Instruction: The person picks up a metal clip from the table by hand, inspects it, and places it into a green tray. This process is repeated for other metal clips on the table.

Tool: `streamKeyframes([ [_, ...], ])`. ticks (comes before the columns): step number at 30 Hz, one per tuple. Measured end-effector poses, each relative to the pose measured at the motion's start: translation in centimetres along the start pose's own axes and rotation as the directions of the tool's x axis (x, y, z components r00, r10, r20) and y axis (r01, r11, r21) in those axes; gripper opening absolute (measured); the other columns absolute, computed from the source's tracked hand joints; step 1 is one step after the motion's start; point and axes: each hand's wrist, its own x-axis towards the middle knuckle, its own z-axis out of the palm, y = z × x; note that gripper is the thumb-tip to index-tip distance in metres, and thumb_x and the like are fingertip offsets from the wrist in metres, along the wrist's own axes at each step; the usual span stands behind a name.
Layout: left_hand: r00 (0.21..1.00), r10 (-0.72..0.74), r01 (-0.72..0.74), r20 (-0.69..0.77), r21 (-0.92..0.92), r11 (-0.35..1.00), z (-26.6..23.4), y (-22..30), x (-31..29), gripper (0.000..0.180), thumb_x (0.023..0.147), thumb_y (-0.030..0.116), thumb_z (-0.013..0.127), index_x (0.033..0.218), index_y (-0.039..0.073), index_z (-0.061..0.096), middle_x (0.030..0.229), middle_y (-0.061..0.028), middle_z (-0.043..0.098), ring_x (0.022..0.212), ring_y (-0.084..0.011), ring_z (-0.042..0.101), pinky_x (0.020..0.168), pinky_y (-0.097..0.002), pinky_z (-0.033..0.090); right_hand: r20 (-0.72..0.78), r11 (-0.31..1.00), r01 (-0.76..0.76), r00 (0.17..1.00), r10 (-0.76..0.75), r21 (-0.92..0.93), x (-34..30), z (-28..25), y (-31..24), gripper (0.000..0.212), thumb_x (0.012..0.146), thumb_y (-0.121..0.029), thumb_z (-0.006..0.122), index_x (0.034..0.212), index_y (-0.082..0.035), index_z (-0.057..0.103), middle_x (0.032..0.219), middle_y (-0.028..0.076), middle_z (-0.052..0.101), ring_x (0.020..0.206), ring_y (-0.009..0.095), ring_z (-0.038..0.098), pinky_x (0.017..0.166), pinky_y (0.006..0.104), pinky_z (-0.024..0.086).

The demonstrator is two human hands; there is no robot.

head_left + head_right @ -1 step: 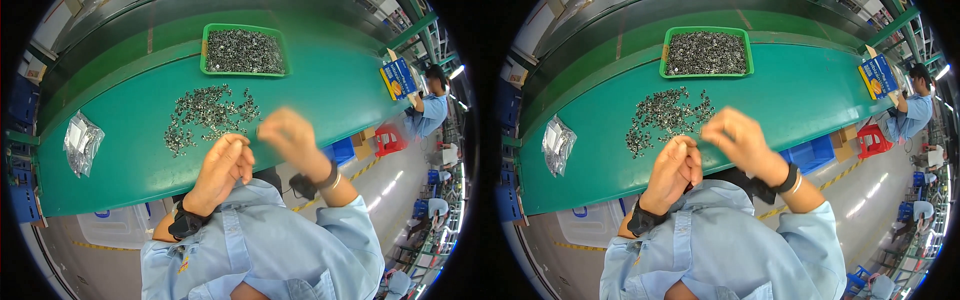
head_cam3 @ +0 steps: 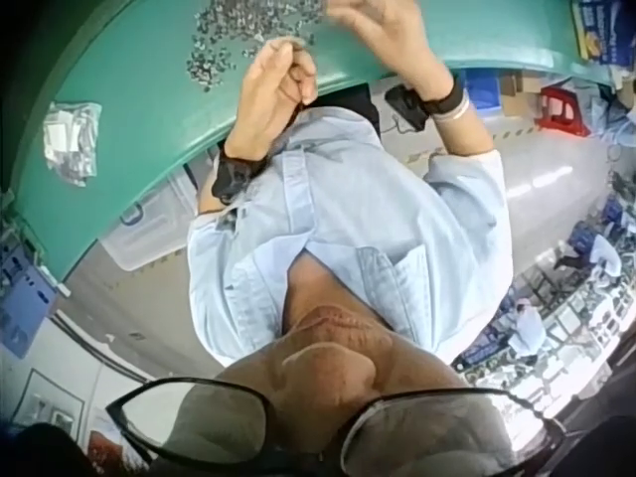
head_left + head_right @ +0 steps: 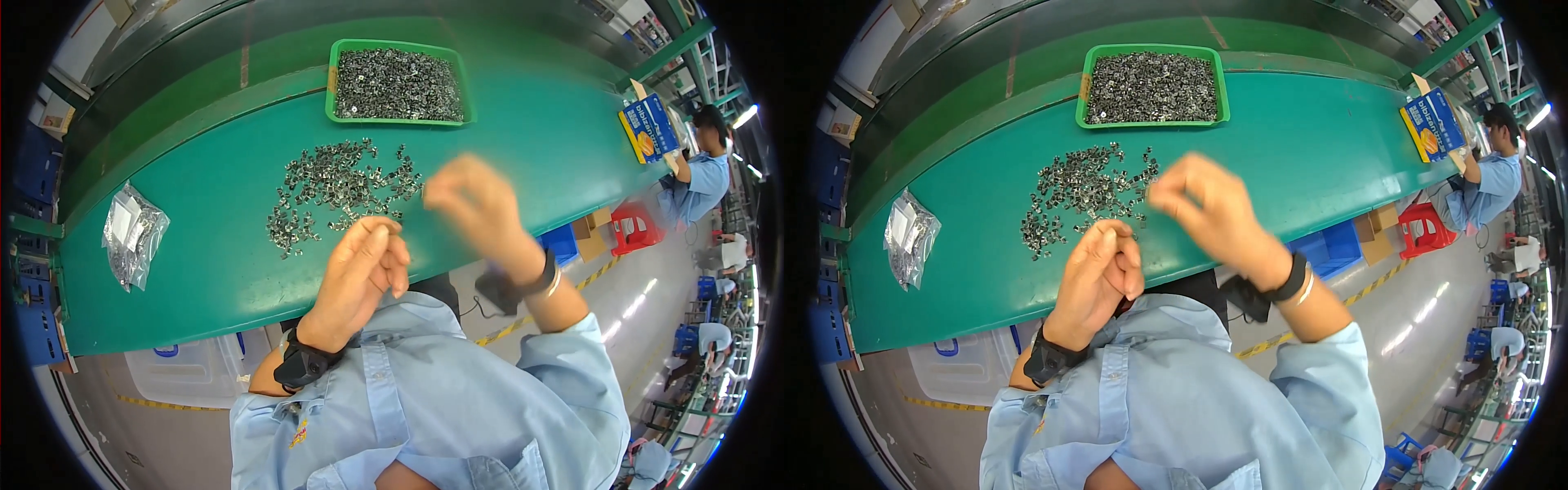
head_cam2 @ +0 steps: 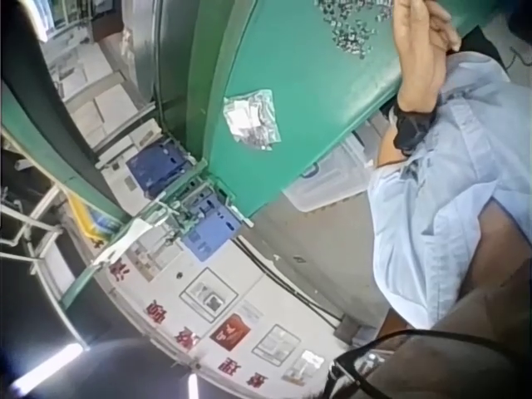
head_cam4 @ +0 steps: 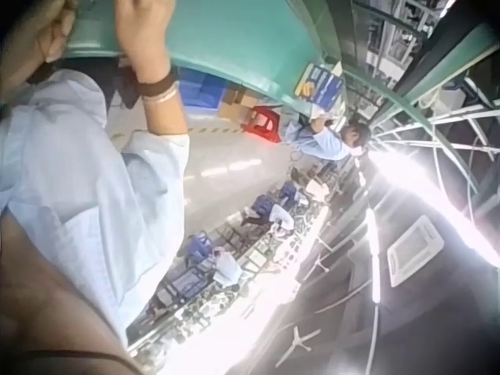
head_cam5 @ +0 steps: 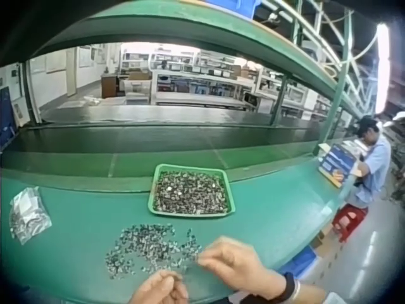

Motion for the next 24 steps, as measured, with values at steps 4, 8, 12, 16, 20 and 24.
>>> streamKeyframes([
  [4, 0.998, 0.056, -0.055, 0.016, -0.059, 0.997, -0.8, 0.4, 0.4, 0.017, 0.096, 0.019, 0.045, 0.106, 0.005, 0.047, 0.082, -0.0085, 0.058, 0.061, -0.0154, 0.054, 0.054, -0.0283, 0.044, -0.076, 0.967, -0.253, 0.965, 0.253, 0.003, 6.6, -1.5, 3.3, 0.009, 0.082, -0.008, 0.063, 0.089, -0.001, 0.062, 0.084, 0.006, 0.063, 0.079, 0.014, 0.061, 0.07, 0.0284, 0.049],
  [8, 0.999, 0.034, -0.031, 0.041, -0.062, 0.998, -0.9, 0.4, 0.2, 0.017, 0.097, 0.018, 0.044, 0.108, 0.005, 0.047, 0.083, -0.0091, 0.057, 0.06, -0.0155, 0.054, 0.054, -0.029, 0.044, -0.056, 0.99, -0.076, 0.996, 0.069, -0.118, 9.8, -1.2, 6.1, 0.015, 0.083, -0.01, 0.062, 0.095, -0.001, 0.062, 0.086, 0.007, 0.063, 0.082, 0.017, 0.062, 0.073, 0.0303, 0.05],
  [12, 0.999, 0.002, 0.0, 0.043, -0.052, 0.999, -0.9, 0.6, 0.3, 0.016, 0.096, 0.017, 0.043, 0.108, 0.005, 0.047, 0.08, -0.0093, 0.055, 0.057, -0.0154, 0.052, 0.053, -0.0297, 0.044, 0.24, 0.966, 0.102, 0.97, -0.044, -0.237, 7.5, -0.6, 6.5, 0.016, 0.083, -0.011, 0.061, 0.097, -0.003, 0.061, 0.086, 0.009, 0.062, 0.082, 0.02, 0.062, 0.073, 0.0316, 0.049],
  [16, 0.996, -0.021, 0.025, 0.084, -0.045, 0.999, -1.2, 0.5, 0.3, 0.016, 0.096, 0.016, 0.045, 0.108, 0.005, 0.047, 0.08, -0.0093, 0.056, 0.059, -0.0154, 0.053, 0.053, -0.0296, 0.045, 0.449, 0.93, 0.118, 0.892, 0.056, -0.349, 6.0, 0.4, 6.2, 0.015, 0.082, -0.009, 0.061, 0.097, -0.004, 0.061, 0.085, 0.01, 0.061, 0.08, 0.024, 0.061, 0.071, 0.0326, 0.049],
  [20, 0.995, -0.017, 0.022, 0.098, -0.048, 0.999, -1.1, 0.5, 0.3, 0.016, 0.095, 0.015, 0.046, 0.108, 0.006, 0.047, 0.08, -0.0091, 0.057, 0.06, -0.0155, 0.054, 0.054, -0.0294, 0.045, 0.436, 0.929, 0.093, 0.897, 0.078, -0.358, 5.6, 0.0, 7.0, 0.015, 0.081, -0.009, 0.061, 0.095, -0.003, 0.061, 0.083, 0.011, 0.06, 0.078, 0.025, 0.06, 0.07, 0.0336, 0.049],
  [24, 0.998, -0.002, 0.002, 0.067, 0.01, 1.0, -0.9, 0.3, 0.3, 0.016, 0.095, 0.016, 0.046, 0.107, 0.006, 0.048, 0.079, -0.009, 0.055, 0.058, -0.015, 0.053, 0.053, -0.0297, 0.045, 0.353, 0.946, -0.08, 0.915, 0.194, -0.313, 4.4, -1.1, 6.3, 0.013, 0.082, -0.01, 0.062, 0.092, -0.002, 0.06, 0.08, 0.008, 0.06, 0.076, 0.02, 0.06, 0.068, 0.03, 0.048],
])
